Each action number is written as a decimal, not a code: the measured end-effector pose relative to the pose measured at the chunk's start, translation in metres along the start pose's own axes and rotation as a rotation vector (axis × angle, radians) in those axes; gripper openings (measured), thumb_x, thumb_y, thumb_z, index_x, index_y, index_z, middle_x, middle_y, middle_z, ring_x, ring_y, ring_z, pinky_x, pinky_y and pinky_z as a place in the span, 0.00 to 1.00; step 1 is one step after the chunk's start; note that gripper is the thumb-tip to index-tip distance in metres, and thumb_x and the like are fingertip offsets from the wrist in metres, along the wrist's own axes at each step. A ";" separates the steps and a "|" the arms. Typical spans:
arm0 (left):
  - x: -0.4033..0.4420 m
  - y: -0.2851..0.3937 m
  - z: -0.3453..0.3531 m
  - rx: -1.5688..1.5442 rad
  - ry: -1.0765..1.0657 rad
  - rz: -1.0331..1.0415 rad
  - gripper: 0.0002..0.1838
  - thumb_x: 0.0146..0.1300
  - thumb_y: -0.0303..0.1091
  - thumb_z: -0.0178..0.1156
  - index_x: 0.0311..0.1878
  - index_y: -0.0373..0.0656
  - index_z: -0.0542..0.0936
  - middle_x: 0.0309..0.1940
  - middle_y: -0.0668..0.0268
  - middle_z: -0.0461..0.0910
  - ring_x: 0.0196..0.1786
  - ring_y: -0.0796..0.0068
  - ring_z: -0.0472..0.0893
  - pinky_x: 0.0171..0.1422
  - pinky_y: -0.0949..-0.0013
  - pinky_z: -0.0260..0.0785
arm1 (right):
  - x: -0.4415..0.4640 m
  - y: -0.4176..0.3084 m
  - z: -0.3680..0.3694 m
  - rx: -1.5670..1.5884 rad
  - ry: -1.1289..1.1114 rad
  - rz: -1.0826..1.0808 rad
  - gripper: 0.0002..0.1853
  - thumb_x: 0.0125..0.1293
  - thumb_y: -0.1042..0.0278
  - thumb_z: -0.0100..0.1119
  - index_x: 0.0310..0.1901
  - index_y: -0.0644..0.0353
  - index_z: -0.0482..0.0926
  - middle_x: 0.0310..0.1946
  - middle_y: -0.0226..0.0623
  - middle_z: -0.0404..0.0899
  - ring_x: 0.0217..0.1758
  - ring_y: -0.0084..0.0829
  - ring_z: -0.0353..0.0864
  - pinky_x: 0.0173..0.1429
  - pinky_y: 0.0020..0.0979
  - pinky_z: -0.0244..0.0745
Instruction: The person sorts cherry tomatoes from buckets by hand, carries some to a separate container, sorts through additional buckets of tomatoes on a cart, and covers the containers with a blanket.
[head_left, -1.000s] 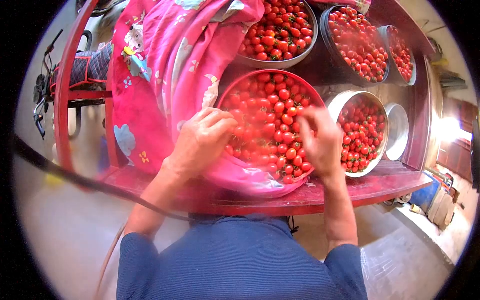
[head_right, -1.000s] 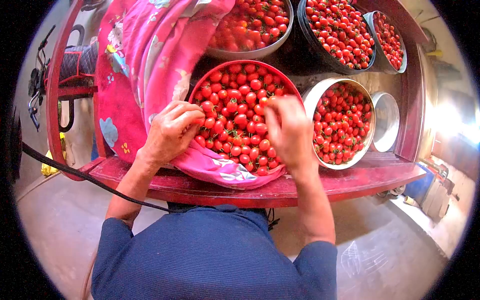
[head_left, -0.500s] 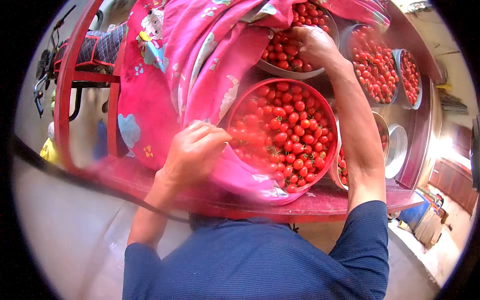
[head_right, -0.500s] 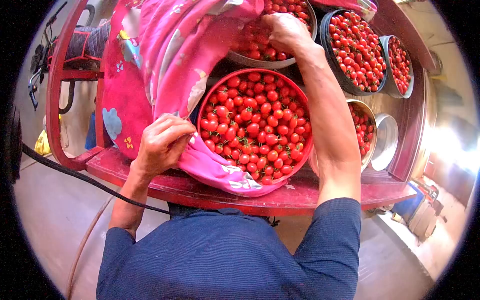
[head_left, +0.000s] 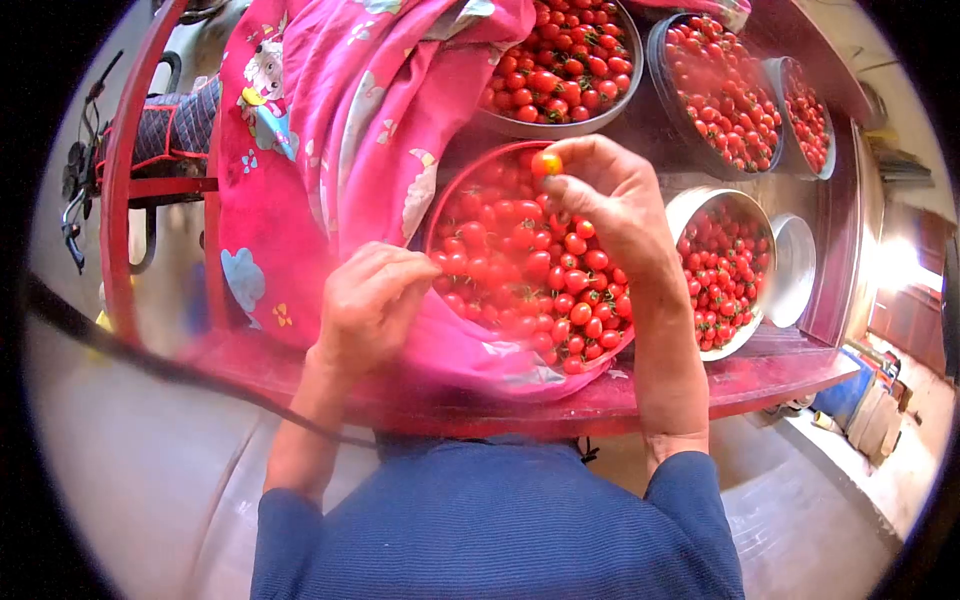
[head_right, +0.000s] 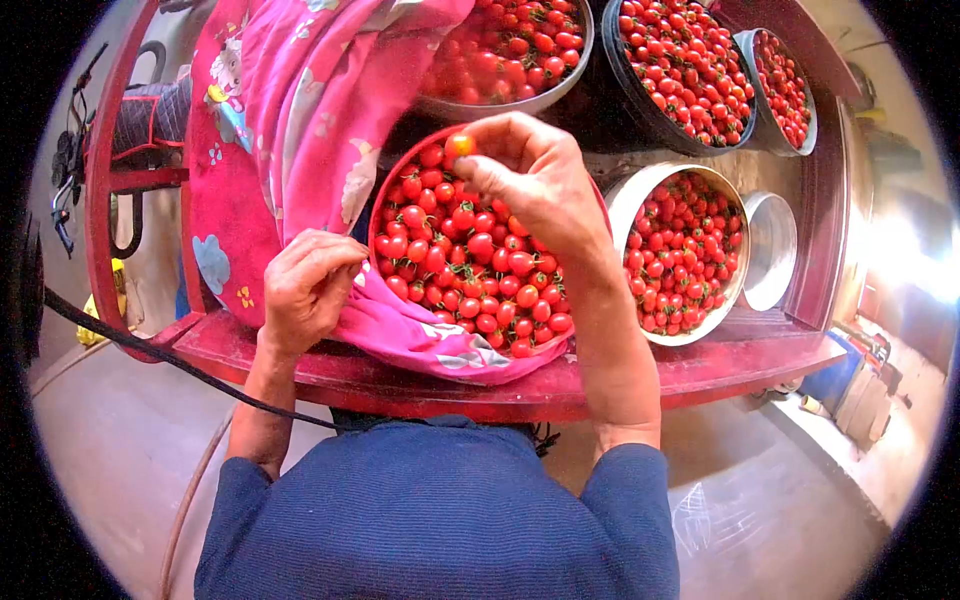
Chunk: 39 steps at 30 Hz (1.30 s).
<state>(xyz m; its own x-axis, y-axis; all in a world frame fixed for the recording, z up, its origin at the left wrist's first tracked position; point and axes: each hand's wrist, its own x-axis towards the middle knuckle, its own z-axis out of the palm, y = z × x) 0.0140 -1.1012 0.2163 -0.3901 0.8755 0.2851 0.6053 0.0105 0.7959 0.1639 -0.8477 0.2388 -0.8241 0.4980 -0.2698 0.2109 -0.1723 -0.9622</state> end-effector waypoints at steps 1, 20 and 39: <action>0.001 0.002 0.001 -0.001 -0.010 0.008 0.09 0.59 0.17 0.69 0.43 0.38 0.87 0.39 0.59 0.89 0.42 0.60 0.88 0.50 0.61 0.80 | -0.008 0.001 0.002 0.038 0.011 0.046 0.13 0.69 0.72 0.73 0.53 0.65 0.85 0.41 0.32 0.89 0.39 0.19 0.86 0.46 0.24 0.83; -0.014 0.043 0.038 -0.031 -0.036 0.071 0.09 0.62 0.18 0.69 0.46 0.38 0.86 0.39 0.57 0.89 0.43 0.61 0.88 0.50 0.62 0.79 | -0.138 0.002 -0.027 0.100 0.130 0.292 0.10 0.68 0.74 0.71 0.49 0.62 0.84 0.37 0.31 0.87 0.37 0.20 0.87 0.45 0.25 0.84; -0.049 0.029 -0.001 0.362 0.398 -0.225 0.11 0.63 0.21 0.70 0.49 0.37 0.86 0.46 0.57 0.88 0.51 0.60 0.86 0.59 0.62 0.77 | -0.177 0.086 -0.167 -0.315 0.781 -0.040 0.07 0.76 0.74 0.64 0.50 0.67 0.81 0.39 0.30 0.84 0.38 0.18 0.81 0.43 0.22 0.78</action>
<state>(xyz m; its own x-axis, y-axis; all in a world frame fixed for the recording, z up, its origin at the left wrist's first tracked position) 0.0505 -1.1445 0.2261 -0.7248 0.5842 0.3652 0.6489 0.4009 0.6467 0.4155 -0.8082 0.1974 -0.2584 0.9633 -0.0721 0.4213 0.0452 -0.9058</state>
